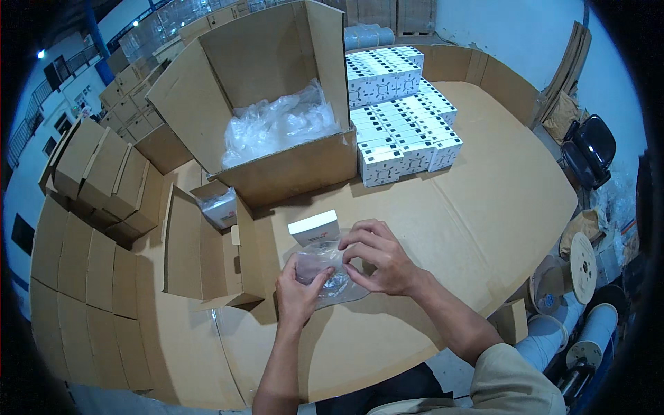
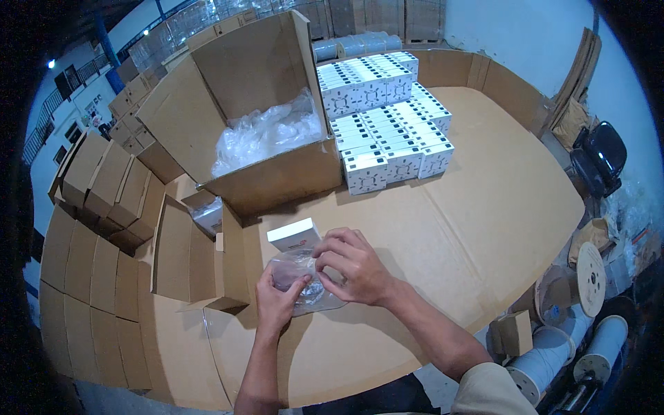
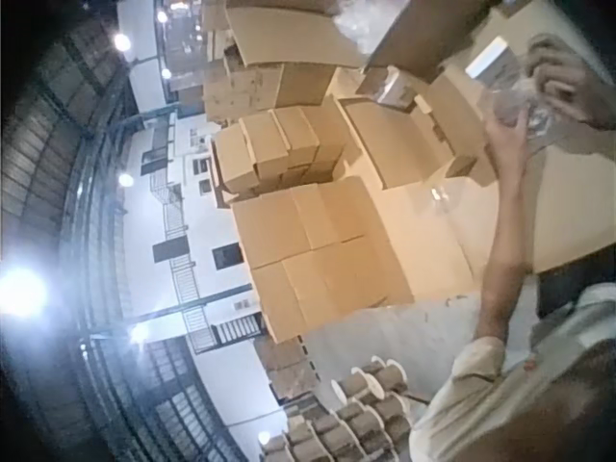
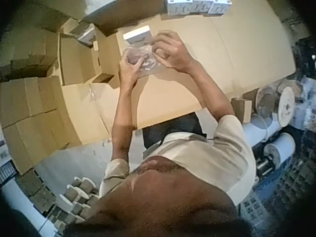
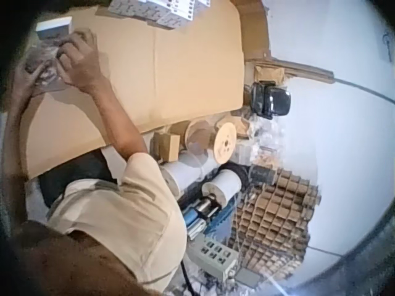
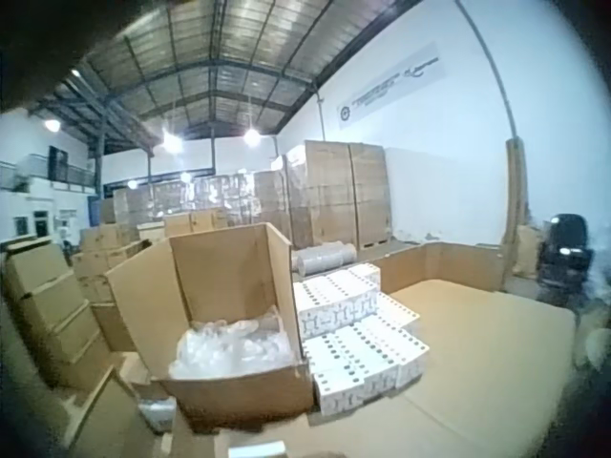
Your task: Packing small white boxes into plastic bags and placing them into a larger cardboard box.
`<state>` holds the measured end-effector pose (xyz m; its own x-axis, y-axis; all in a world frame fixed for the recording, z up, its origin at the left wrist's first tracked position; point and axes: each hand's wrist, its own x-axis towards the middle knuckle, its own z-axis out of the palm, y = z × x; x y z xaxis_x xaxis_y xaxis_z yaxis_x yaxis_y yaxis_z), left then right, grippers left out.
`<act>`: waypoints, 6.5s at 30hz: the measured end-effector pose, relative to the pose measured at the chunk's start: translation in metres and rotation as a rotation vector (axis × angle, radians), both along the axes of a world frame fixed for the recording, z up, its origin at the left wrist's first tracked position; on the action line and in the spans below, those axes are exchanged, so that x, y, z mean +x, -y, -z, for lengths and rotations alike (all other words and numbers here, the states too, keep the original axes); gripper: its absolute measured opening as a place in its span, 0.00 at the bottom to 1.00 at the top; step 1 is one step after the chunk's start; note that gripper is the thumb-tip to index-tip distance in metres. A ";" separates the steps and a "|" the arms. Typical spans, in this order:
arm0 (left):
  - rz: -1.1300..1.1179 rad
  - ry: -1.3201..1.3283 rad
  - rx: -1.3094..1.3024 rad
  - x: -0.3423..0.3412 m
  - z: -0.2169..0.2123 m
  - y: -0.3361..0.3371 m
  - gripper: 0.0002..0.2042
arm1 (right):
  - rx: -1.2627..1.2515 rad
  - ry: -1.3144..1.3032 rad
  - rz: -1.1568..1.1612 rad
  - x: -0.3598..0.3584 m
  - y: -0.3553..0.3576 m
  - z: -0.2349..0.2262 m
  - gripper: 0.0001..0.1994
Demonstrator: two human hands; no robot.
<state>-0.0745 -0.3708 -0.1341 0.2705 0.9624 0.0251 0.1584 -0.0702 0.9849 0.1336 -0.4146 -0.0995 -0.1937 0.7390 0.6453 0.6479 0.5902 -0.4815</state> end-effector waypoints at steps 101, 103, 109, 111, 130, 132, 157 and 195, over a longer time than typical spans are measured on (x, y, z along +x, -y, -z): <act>0.062 -0.023 -0.099 -0.019 -0.009 -0.009 0.24 | -0.404 -1.023 -0.139 0.016 -0.058 0.025 0.16; 0.044 -0.040 -0.084 -0.020 -0.006 -0.008 0.24 | -0.456 -1.016 -0.188 0.014 -0.056 0.021 0.15; 0.039 -0.053 -0.091 -0.019 -0.007 -0.008 0.26 | -0.571 -1.038 -0.224 0.015 -0.056 0.024 0.15; 0.044 -0.056 -0.086 -0.019 -0.007 -0.008 0.26 | -0.574 -1.072 -0.220 0.015 -0.056 0.025 0.14; 0.036 -0.092 -0.085 -0.017 -0.009 -0.007 0.25 | -0.450 -1.051 -0.197 0.015 -0.058 0.023 0.13; 0.047 -0.068 -0.082 -0.018 -0.008 -0.007 0.25 | -0.444 -1.037 -0.198 0.014 -0.059 0.027 0.13; 0.028 0.160 -0.182 -0.015 0.000 -0.011 0.15 | -0.562 -0.874 -0.244 0.009 -0.062 0.037 0.07; -0.275 0.307 -0.056 0.014 0.020 -0.040 0.18 | -0.676 -0.984 -0.058 -0.017 -0.059 0.042 0.12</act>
